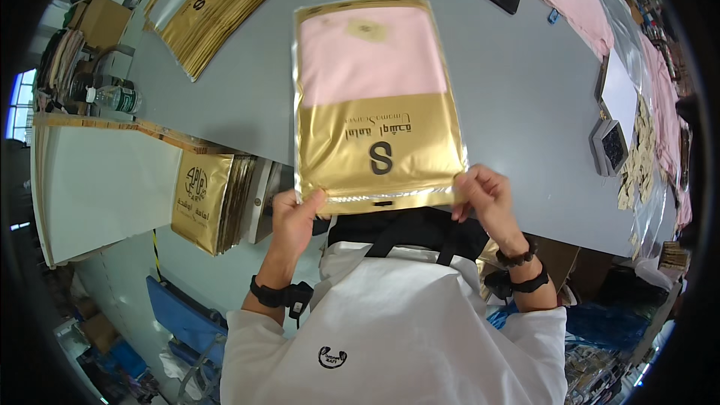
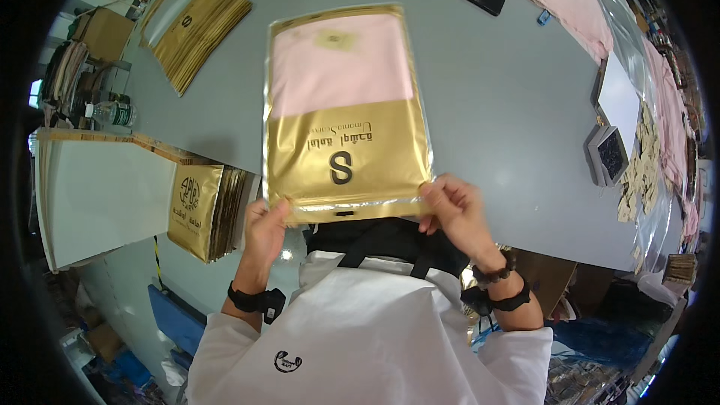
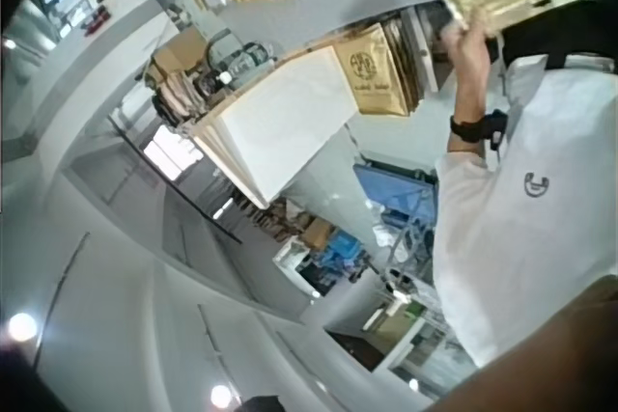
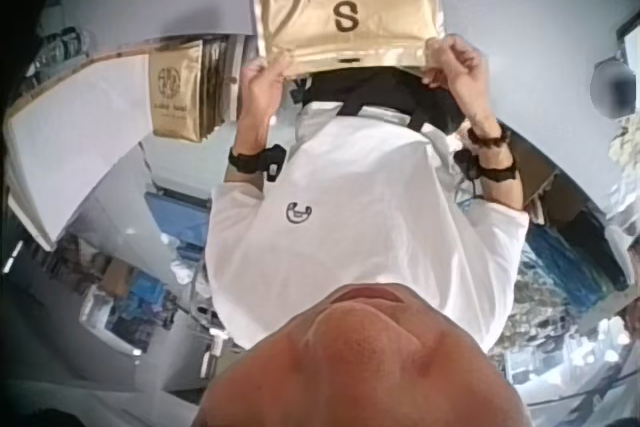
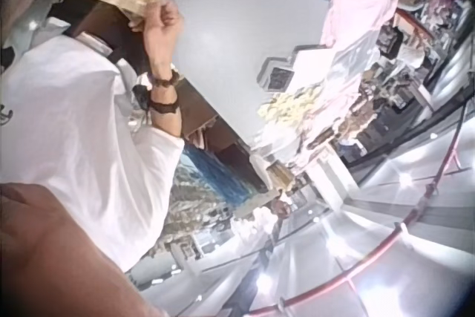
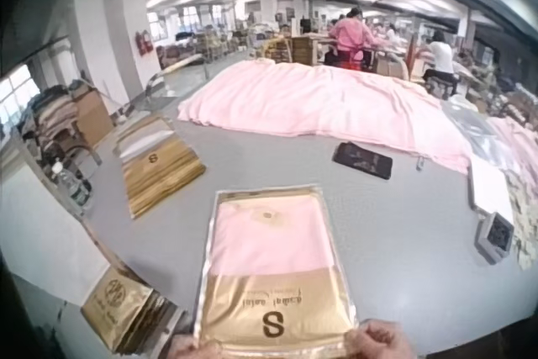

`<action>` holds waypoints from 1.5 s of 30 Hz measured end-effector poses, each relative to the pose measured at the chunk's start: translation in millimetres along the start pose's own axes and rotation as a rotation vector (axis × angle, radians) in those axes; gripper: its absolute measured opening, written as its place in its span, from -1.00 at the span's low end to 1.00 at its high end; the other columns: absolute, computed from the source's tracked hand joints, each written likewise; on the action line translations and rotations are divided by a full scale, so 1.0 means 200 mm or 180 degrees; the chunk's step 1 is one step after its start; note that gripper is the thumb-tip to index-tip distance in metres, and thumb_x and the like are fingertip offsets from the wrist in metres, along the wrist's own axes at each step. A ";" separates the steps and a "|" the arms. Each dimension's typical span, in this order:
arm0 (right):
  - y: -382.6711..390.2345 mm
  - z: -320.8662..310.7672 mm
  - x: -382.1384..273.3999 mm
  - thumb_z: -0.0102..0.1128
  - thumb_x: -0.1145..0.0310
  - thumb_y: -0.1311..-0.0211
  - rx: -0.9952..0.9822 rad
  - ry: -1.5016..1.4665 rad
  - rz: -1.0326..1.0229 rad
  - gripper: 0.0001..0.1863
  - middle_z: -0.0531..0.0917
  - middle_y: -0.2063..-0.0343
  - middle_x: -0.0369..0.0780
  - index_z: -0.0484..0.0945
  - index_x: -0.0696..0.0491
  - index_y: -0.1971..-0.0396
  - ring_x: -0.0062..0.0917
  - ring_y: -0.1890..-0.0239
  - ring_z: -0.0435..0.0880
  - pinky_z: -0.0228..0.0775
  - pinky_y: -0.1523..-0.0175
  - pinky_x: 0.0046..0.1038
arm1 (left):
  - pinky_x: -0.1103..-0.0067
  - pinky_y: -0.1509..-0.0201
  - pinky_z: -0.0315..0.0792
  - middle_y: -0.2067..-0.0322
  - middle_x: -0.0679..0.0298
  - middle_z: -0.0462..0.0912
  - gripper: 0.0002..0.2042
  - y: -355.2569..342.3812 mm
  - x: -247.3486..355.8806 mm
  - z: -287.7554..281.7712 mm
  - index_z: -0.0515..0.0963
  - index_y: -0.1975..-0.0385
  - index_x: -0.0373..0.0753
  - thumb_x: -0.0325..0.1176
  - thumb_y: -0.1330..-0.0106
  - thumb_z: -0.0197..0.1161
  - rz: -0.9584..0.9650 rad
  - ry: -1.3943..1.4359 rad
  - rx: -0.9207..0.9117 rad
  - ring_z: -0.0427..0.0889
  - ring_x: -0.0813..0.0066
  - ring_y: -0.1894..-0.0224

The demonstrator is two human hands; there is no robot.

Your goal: The person folds a pink cloth on a gray table, places a size tag on it, and inserts it into a gold mailing bag. The process is repeated for multiple items, with each folded cloth being sealed in a bag and set aside.

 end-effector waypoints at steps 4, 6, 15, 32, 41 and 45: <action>-0.05 -0.06 -0.08 0.27 0.09 -0.49 0.0384 0.0647 -0.0073 -0.60 0.68 0.55 -0.31 0.65 0.21 0.24 -0.74 0.63 0.59 0.43 0.56 -0.66 | 0.50 -0.06 0.55 0.00 0.23 0.71 -0.54 0.06 -0.01 0.06 0.53 -0.21 -0.42 -0.28 -0.41 0.36 -0.0280 -0.1327 -0.1155 0.65 0.53 -0.04; -0.08 -0.07 -0.09 0.29 0.13 -0.48 0.0364 0.1060 0.0004 -0.62 0.69 0.54 -0.32 0.65 0.21 0.08 -0.76 0.64 0.55 0.41 0.57 -0.65 | 0.50 -0.08 0.55 0.02 0.24 0.71 -0.55 0.06 -0.03 0.06 0.52 -0.21 -0.43 -0.29 -0.44 0.33 0.0020 -0.0758 -0.0658 0.65 0.52 -0.04; -0.07 -0.06 -0.06 0.29 0.23 -0.49 0.0664 0.1467 -0.0332 -0.67 0.62 0.56 -0.35 0.65 0.10 -0.09 -0.77 0.64 0.52 0.34 0.57 -0.67 | 0.54 -0.03 0.52 0.10 0.24 0.68 -0.71 0.21 -0.24 -0.31 0.56 -0.04 -0.45 -0.33 -0.53 0.24 0.1822 -0.0038 0.2339 0.62 0.55 0.11; -0.02 -0.09 -0.06 0.24 0.29 -0.53 0.0495 0.1530 -0.0331 -0.75 0.61 0.54 -0.37 0.68 0.15 0.02 -0.79 0.58 0.54 0.37 0.50 -0.69 | 0.56 0.28 0.64 0.23 0.19 0.65 -0.66 0.00 -0.47 -1.51 0.50 0.06 -0.30 -0.09 -0.55 0.22 0.0586 0.1708 0.3198 0.67 0.40 0.32; -0.12 -0.17 -0.22 0.23 0.37 -0.51 0.0719 0.1832 -0.0603 -0.80 0.61 0.58 -0.34 0.70 0.17 0.08 -0.76 0.60 0.52 0.35 0.50 -0.65 | 0.67 0.56 0.40 0.53 0.28 0.60 -0.62 0.12 -0.40 -1.44 0.64 0.24 -0.35 -0.06 -0.50 0.26 0.0209 -0.0186 0.3649 0.55 0.58 0.55; -0.43 -0.42 -0.40 0.20 0.27 -0.52 0.1110 0.2284 -0.1253 -0.73 0.57 0.66 -0.31 0.71 0.19 0.15 -0.72 0.62 0.51 0.36 0.49 -0.53 | 0.67 0.55 0.17 0.60 0.44 0.42 -0.64 -0.02 -0.02 -1.12 0.65 0.27 -0.28 -0.07 -0.54 0.16 0.1019 -0.0701 0.3867 0.31 0.69 0.59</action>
Point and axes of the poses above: each hand's wrist, its own y-axis away from the middle knuckle, its own z-axis out of the palm, x = y × z, the point moved 1 cm from there along -y, towards the middle knuckle
